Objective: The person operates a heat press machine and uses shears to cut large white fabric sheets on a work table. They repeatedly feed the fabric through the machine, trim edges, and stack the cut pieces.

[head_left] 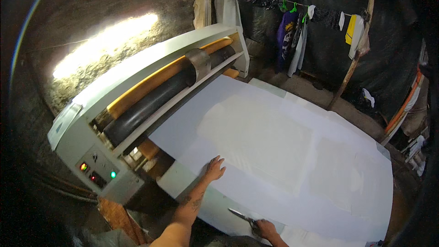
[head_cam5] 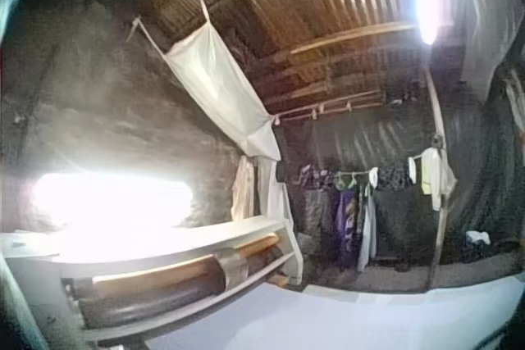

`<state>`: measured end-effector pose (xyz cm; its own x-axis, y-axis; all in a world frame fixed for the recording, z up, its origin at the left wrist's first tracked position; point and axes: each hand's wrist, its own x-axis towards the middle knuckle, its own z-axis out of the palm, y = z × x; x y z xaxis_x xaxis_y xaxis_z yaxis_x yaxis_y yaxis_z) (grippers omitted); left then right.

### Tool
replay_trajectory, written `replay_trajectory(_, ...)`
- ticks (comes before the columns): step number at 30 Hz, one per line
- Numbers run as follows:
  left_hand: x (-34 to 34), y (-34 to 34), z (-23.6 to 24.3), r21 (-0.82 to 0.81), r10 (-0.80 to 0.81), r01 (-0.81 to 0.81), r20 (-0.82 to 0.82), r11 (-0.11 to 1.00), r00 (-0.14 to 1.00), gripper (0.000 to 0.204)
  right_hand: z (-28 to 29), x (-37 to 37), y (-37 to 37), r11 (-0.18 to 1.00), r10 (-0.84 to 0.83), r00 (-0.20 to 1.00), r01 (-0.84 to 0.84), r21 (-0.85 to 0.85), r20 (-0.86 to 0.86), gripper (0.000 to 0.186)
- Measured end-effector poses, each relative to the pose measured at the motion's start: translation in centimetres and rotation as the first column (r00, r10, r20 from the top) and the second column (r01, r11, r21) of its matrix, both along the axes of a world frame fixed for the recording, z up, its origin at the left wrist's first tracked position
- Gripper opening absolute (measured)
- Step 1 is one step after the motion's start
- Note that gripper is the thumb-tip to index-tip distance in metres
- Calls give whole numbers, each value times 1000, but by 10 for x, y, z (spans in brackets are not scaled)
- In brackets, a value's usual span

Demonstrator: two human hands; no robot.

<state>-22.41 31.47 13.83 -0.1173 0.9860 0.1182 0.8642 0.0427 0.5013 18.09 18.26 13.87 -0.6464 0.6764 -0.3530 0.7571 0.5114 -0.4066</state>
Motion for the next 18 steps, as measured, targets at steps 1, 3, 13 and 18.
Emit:
replay_trajectory(1, -14, 19, -3, 7, -28, 28, -5, 1000, 1000, 54, 3, -10, 2, 999, -36, 997, 39, -38, 74, 43)
replay_trajectory(3, -34, 46, -12, 77, -28, 31, -35, 997, 999, 53, 9, -26, 3, 986, -93, 966, 123, -113, 239, 44)
replay_trajectory(13, -108, 96, -47, 98, 60, -50, -106, 994, 993, 63, 11, -31, 60, 855, -509, 854, 488, 178, 104, 47)
replay_trajectory(18, -100, 94, -55, 114, 103, -93, -89, 989, 991, 67, -24, -32, 148, 708, -566, 816, 554, 438, -117, 57)
